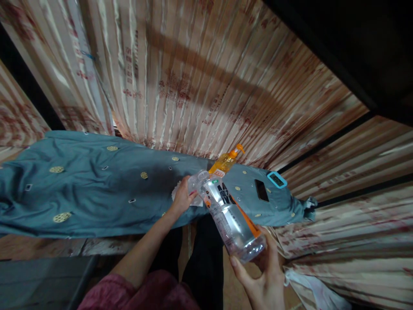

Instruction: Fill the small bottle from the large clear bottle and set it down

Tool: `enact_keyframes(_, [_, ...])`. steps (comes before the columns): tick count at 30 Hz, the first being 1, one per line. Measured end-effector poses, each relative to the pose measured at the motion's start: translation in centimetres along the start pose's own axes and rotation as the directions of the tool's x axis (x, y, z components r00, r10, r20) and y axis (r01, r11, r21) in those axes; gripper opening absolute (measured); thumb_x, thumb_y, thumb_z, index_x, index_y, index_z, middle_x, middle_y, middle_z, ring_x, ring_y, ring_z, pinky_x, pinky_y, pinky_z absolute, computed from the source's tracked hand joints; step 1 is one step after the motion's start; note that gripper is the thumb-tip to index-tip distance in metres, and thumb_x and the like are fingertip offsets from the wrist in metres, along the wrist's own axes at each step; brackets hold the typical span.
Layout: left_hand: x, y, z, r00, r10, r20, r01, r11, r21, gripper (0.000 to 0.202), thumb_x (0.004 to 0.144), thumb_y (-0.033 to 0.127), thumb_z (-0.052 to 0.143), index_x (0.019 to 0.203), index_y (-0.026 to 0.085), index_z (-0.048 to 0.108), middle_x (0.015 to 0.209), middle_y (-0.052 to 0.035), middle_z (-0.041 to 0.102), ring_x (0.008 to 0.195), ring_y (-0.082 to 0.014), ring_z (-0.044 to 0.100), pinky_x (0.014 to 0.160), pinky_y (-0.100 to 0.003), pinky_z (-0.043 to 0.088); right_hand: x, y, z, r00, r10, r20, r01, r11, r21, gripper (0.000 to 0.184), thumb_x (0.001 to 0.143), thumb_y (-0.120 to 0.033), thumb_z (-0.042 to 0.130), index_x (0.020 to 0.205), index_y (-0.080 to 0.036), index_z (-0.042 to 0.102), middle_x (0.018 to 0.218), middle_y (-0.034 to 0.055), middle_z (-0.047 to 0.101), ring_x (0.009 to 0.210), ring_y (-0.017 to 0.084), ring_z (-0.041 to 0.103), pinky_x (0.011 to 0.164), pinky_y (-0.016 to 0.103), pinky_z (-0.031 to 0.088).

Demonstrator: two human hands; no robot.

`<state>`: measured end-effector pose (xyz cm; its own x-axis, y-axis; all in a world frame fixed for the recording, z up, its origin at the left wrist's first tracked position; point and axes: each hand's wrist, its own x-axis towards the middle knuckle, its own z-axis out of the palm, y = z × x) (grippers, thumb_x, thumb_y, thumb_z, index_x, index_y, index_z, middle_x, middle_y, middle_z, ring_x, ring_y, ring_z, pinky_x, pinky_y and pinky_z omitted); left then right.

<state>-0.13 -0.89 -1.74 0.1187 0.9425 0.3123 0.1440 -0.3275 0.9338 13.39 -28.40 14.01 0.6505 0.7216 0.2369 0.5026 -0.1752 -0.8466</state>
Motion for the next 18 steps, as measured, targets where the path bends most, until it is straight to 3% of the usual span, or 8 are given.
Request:
enact_keyframes(12, [0.01,0.34,0.10,0.999,-0.028,-0.030,0.028,1.000,-0.007,0.066,0.076,0.012,0.091,0.135,0.022,0.065,0.131,-0.0094,0.077,0.125,-0.0363,0.077,0.118,-0.055,0.061,0.20,0.72,-0.12,1.000,-0.014,-0.003,0.014,1.000,-0.011,0.101,0.084,-0.067,0.091,0.162,-0.015,0.053,0.100,0.0129,0.088,0.079,0.033,0.087,0.070,0.038,0.070])
enact_keyframes(18, [0.01,0.29,0.05,0.999,-0.035,-0.017,0.036,0.999,0.020,0.066,0.077,0.014,0.092,0.136,0.023,0.064,0.130,-0.0104,0.077,0.126,-0.0364,0.078,0.117,-0.055,0.063,0.18,0.82,-0.18,1.000,-0.002,-0.004,0.002,1.000,-0.026,0.103,0.084,-0.070,0.090,0.163,-0.016,0.052,0.105,0.0146,0.088,0.087,0.036,0.087,0.072,0.040,0.069])
